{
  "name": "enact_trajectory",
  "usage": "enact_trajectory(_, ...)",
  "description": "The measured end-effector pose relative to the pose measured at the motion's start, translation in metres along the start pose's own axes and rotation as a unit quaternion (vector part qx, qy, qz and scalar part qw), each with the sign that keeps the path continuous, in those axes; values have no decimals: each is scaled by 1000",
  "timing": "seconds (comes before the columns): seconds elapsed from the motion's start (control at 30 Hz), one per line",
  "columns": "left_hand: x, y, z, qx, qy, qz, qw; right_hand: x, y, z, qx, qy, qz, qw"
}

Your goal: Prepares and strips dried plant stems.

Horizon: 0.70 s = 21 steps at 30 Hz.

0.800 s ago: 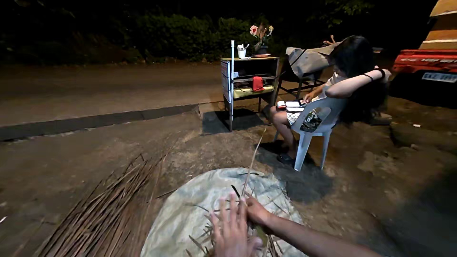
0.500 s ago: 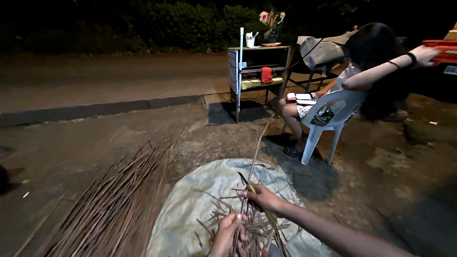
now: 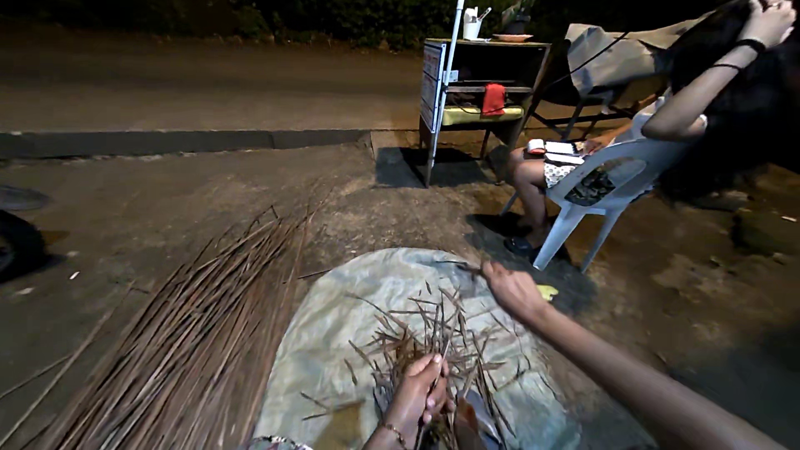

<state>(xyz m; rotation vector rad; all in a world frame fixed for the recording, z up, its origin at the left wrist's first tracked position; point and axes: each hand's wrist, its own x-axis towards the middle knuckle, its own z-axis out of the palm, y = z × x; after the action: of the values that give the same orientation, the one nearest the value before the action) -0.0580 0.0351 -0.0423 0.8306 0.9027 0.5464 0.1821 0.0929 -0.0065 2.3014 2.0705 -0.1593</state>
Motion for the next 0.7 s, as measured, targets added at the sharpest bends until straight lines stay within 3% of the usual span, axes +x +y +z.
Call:
enact_trajectory(0.13,-4,-4,1,-2,-27,-2,1000,23,79,-24,6,18,151,988)
enact_trajectory(0.27,2,3,-5,-4,13,10,1000,17,109,-34,133,1,151,980)
enact_trajectory(0.37,6,9,-8,-29,28,28,999,6,80,-22,356,-26,29,934)
enact_trajectory(0.47,6,12,-6,-51,32,41,997,-20,19,-10,524,-118,-78,840)
enact_trajectory(0.57,3,10,-5,-49,25,40,998,-36,-25,4,599,-191,-83,773)
enact_trajectory(0.7,0,1,-3,-36,-2,35,999,-28,-28,21,629,-148,-33,763)
